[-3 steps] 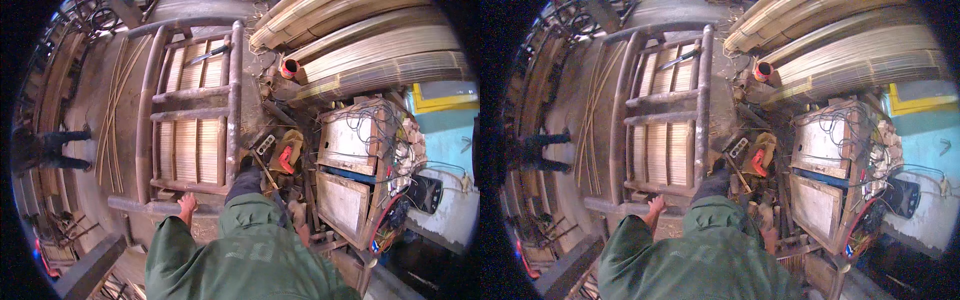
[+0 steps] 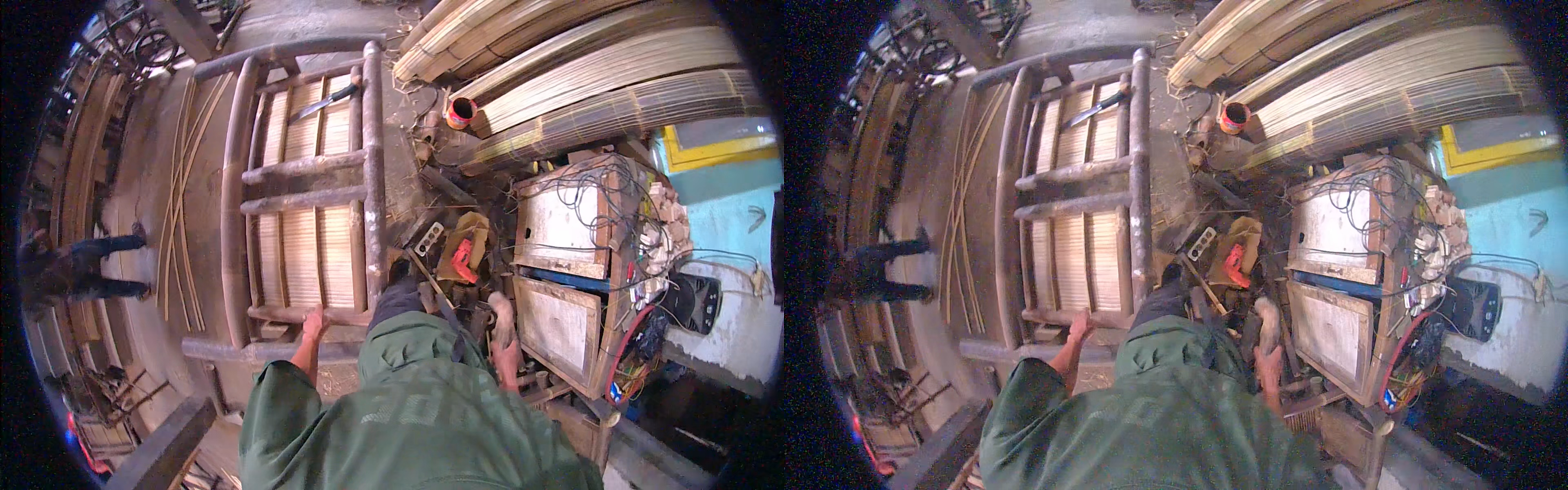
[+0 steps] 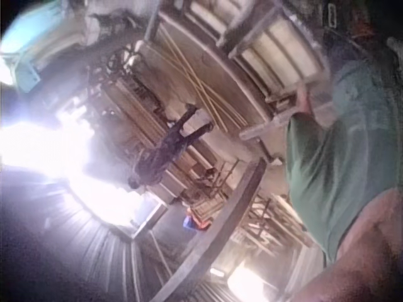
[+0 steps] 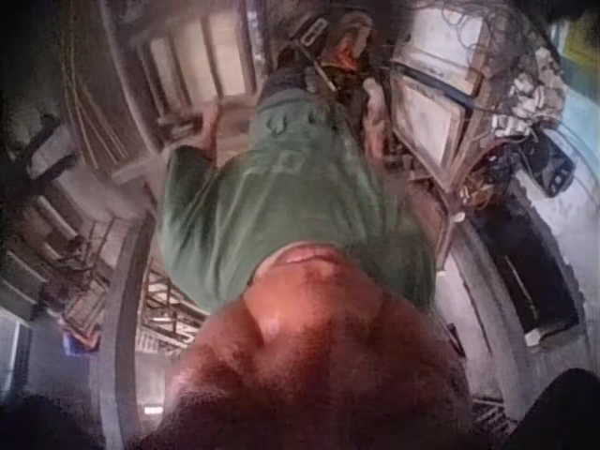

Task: The person uses a red corded drill to make holes in a bamboo frame structure. They reposition the frame and drill at multiple locations while holding the frame steady with one hand.

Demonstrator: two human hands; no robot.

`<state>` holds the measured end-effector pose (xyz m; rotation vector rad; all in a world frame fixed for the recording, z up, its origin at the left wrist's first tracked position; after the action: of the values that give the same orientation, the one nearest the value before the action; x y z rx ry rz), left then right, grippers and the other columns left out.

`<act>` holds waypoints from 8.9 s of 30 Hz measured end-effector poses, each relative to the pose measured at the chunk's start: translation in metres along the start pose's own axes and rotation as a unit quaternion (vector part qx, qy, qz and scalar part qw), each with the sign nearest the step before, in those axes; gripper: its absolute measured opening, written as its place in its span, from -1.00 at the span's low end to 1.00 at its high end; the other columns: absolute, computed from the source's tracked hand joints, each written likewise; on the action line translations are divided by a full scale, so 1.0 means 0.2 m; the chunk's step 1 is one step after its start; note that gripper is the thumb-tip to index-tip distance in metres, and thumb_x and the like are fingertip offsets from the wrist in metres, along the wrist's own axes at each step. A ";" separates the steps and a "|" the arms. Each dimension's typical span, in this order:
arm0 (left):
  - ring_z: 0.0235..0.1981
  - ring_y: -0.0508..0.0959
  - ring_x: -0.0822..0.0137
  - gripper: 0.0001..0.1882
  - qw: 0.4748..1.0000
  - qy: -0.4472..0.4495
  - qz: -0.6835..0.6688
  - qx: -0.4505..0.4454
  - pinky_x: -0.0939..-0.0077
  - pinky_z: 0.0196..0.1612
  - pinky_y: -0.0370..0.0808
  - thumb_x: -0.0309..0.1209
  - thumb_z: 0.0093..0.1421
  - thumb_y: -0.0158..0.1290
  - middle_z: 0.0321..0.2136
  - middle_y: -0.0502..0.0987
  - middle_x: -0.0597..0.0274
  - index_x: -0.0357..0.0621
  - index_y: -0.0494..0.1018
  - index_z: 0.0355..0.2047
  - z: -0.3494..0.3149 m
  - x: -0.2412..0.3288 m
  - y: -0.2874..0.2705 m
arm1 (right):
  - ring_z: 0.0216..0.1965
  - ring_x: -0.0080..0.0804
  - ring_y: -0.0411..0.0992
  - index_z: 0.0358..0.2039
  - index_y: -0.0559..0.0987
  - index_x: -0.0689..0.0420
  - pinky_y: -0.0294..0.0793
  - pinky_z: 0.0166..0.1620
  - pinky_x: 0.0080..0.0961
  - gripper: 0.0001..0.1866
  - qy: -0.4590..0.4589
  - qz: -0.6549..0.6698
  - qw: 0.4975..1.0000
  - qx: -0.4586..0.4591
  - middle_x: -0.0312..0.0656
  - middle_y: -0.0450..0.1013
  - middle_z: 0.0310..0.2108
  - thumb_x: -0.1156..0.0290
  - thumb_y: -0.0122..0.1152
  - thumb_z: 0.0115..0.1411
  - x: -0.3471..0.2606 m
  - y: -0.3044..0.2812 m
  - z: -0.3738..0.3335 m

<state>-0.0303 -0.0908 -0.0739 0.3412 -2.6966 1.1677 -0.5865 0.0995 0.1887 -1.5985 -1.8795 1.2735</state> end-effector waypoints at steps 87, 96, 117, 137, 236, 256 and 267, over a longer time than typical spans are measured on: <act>0.36 -0.04 -0.08 -0.28 0.926 -0.197 -0.185 0.262 0.04 0.35 -0.03 -0.49 0.10 -0.09 0.35 -0.09 -0.09 -0.35 -0.01 0.29 2.76 2.52 -2.43 | -0.23 0.25 0.48 -0.15 0.35 0.25 0.45 -0.17 0.02 -0.49 -0.536 -0.550 0.599 -0.228 0.28 0.49 -0.32 0.17 0.24 -0.01 -5.36 0.65 2.51; 0.37 -0.07 -0.06 -0.32 0.928 -0.210 -0.149 0.269 0.07 0.37 -0.07 -0.49 0.15 -0.16 0.35 -0.10 -0.08 -0.32 -0.02 0.30 2.78 2.51 -2.38 | -0.21 0.26 0.47 -0.07 0.32 0.18 0.42 -0.17 0.09 -0.45 -0.658 -0.402 0.612 -0.177 0.22 0.50 -0.29 0.17 0.24 0.00 -6.17 1.16 2.07; 0.35 -0.05 -0.11 -0.07 0.908 -0.162 -0.307 0.234 0.05 0.36 -0.10 -0.25 0.02 0.20 0.35 -0.11 -0.11 -0.28 -0.03 0.30 2.67 2.46 -2.53 | -0.19 0.17 0.50 -0.01 0.32 0.29 0.46 -0.11 -0.08 -0.36 -0.674 -0.392 0.560 -0.281 0.24 0.50 -0.26 0.19 0.25 -0.03 -6.24 1.47 1.65; 0.13 0.31 -0.09 -0.07 0.551 -0.428 -0.483 0.528 0.14 0.17 0.28 -0.14 0.03 0.20 0.11 0.26 -0.27 -0.44 -0.01 0.22 3.50 1.64 -2.86 | -0.20 0.04 0.49 0.32 0.08 -0.11 0.50 -0.14 -0.18 -0.15 -0.677 -0.261 0.393 -0.565 0.10 0.47 -0.23 -0.03 0.23 0.09 -6.43 1.52 1.69; 0.13 0.32 -0.01 0.13 -0.230 -0.513 -0.663 0.494 -0.13 0.16 0.34 0.18 -0.03 0.22 0.22 0.15 -0.01 -0.19 -0.15 0.29 2.11 2.38 -1.40 | -0.26 0.10 0.50 -0.18 0.37 0.36 0.45 -0.16 -0.12 -0.41 -0.603 -0.499 0.575 -0.240 0.24 0.48 -0.34 0.16 0.28 -0.09 -5.43 1.02 2.59; 0.11 0.34 0.03 0.04 -0.235 -0.542 -0.646 0.484 -0.03 0.15 0.36 0.13 0.03 0.20 0.19 0.21 -0.02 -0.25 -0.06 0.26 2.09 2.40 -1.42 | -0.48 -0.11 0.51 -0.14 0.34 0.36 0.50 -0.39 -0.25 -0.45 -0.620 -0.466 0.577 -0.257 0.11 0.49 -0.47 0.24 0.21 -0.07 -5.46 0.92 2.60; 0.11 0.33 0.09 -0.02 -0.237 -0.511 -0.656 0.502 0.03 0.16 0.34 0.05 0.05 0.23 0.20 0.21 0.06 -0.20 -0.03 0.26 2.13 2.40 -1.30 | -0.08 0.13 0.45 0.04 0.30 0.30 0.41 0.00 -0.18 -0.36 -0.654 -0.341 0.584 -0.339 0.22 0.46 -0.14 0.26 0.25 -0.01 -5.42 0.81 1.99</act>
<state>-0.4495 -0.6414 -0.0583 -2.1804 -1.1790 -0.6516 -0.4721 -1.0598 0.1401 0.5452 -3.5737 1.4492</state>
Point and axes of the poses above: each hand's wrist, its own z-axis towards the middle knuckle, its own y-axis out of the palm, x = y × z, the point moved 6 cm from there along z, towards the middle knuckle
